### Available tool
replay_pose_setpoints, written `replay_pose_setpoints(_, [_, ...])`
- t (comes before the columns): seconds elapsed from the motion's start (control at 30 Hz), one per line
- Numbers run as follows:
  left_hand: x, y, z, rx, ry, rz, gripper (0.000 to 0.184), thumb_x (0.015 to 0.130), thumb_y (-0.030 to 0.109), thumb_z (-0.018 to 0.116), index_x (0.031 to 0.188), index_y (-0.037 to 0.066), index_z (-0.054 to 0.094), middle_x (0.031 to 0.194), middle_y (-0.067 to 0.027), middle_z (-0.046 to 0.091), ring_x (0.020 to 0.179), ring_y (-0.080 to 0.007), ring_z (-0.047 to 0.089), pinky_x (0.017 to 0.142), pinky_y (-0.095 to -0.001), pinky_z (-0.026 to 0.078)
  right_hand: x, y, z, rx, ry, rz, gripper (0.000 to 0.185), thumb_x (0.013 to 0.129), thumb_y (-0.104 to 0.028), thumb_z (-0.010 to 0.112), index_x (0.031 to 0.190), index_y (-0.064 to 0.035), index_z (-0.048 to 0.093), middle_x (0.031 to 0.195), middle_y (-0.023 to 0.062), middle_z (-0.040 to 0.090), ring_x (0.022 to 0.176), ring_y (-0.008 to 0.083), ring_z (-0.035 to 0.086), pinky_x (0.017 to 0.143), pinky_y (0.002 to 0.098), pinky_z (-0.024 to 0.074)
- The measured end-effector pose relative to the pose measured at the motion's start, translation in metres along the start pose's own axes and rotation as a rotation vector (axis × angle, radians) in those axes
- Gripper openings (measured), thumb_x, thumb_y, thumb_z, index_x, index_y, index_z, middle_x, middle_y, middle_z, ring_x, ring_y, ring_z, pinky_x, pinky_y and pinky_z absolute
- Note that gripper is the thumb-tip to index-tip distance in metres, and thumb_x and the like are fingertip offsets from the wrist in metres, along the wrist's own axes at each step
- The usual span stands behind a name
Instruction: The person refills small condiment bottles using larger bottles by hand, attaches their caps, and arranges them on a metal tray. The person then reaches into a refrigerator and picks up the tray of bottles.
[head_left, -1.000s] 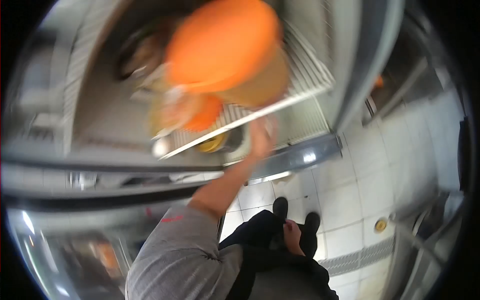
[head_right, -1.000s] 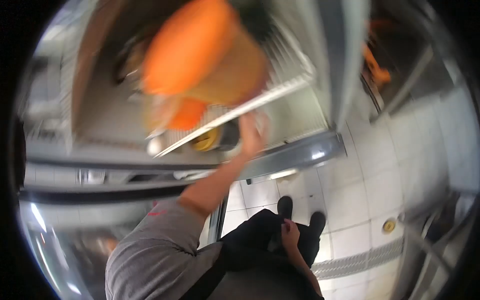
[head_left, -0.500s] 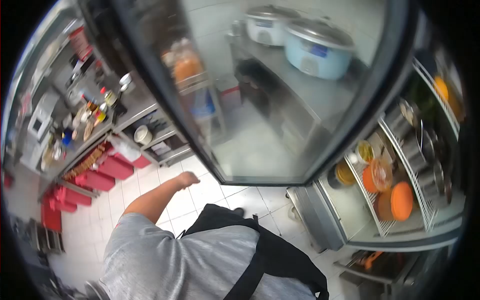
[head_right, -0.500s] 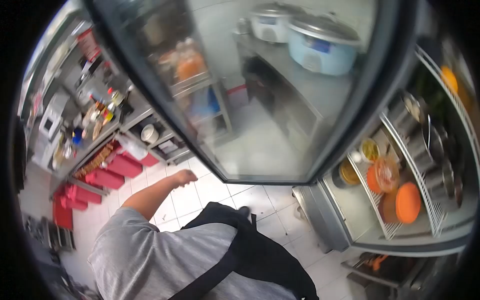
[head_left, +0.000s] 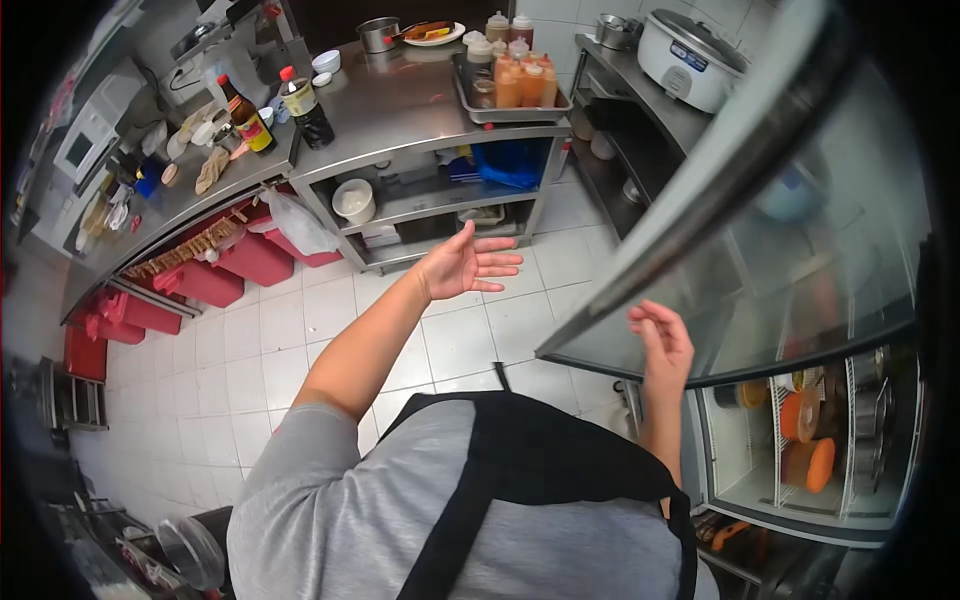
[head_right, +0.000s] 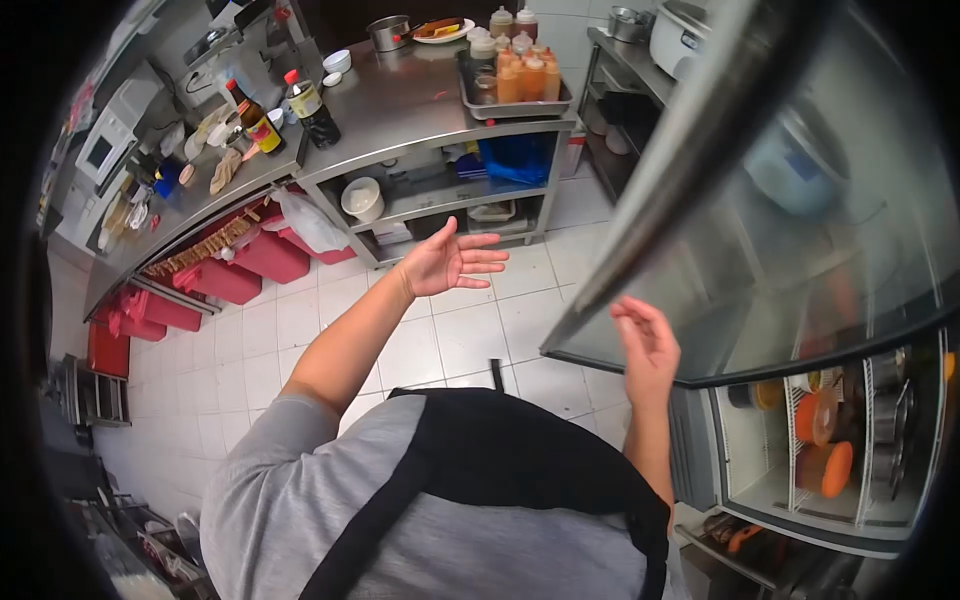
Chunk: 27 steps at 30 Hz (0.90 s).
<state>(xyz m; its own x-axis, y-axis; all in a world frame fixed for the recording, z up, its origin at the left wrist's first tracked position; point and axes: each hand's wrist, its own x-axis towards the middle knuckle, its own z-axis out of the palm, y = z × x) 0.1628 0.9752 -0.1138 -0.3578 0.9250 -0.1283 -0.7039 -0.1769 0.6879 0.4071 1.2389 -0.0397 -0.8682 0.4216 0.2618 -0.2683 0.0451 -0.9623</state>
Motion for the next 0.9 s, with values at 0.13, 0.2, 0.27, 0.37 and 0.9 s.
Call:
replay_pose_setpoints(0.13, [0.003,0.044,-0.056,-0.069,-0.009,-0.011,0.076,0.094,0.064,0.027,0.139,0.004,0.041,0.139,-0.0195,0.047,0.126,-0.0291,0.05,0.097,-0.0442,0.047,0.017,0.019,0.014,-0.154,0.186,0.051,0.007,0.09,-0.004,0.061,0.097,-0.0006,0.059,0.09,0.0058,0.064,0.087,0.0127,0.061,0.083,0.0261,0.0485])
replay_pose_setpoints(0.2, [0.02,0.057,-0.088,0.055,0.156,-0.044,0.063,0.097,0.058,0.032,0.128,0.007,0.052,0.131,-0.0143,0.055,0.116,-0.0256,0.057,0.09,-0.0416,0.05,0.021,0.02,0.022,-0.22,0.316,0.023,0.005,0.091,-0.005,0.06,0.089,-0.0024,0.056,0.082,0.0032,0.061,0.078,0.0101,0.06,0.076,0.0252,0.0484])
replay_pose_setpoints(0.27, [0.053,0.067,-0.124,0.355,0.386,-0.081,0.039,0.098,0.041,0.045,0.107,0.007,0.061,0.116,-0.0111,0.064,0.107,-0.022,0.061,0.083,-0.0397,0.052,0.023,0.016,0.031,-0.252,0.381,0.062,0.004,0.091,-0.004,0.059,0.09,-0.0026,0.055,0.08,0.0032,0.061,0.075,0.0103,0.059,0.074,0.0253,0.0482])
replay_pose_setpoints(0.37, [0.123,0.087,-0.164,1.253,0.561,0.034,0.019,0.087,0.024,0.061,0.099,0.009,0.063,0.11,-0.0107,0.064,0.097,-0.0258,0.063,0.08,-0.0391,0.051,0.027,0.037,0.037,-0.289,0.451,0.003,0.003,0.093,-0.004,0.054,0.093,-0.0018,0.054,0.078,0.005,0.061,0.071,0.0119,0.059,0.072,0.0261,0.0485])
replay_pose_setpoints(0.9, [0.263,0.215,-0.266,2.449,0.24,0.12,0.019,0.083,0.012,0.053,0.095,0.0,0.062,0.083,-0.0128,0.068,0.075,-0.0276,0.069,0.064,-0.0389,0.056,0.04,0.157,0.072,-0.314,0.408,0.678,0.027,0.099,-0.018,0.04,0.093,-0.0003,0.058,0.078,0.0075,0.062,0.077,0.0154,0.061,0.073,0.0294,0.0491])
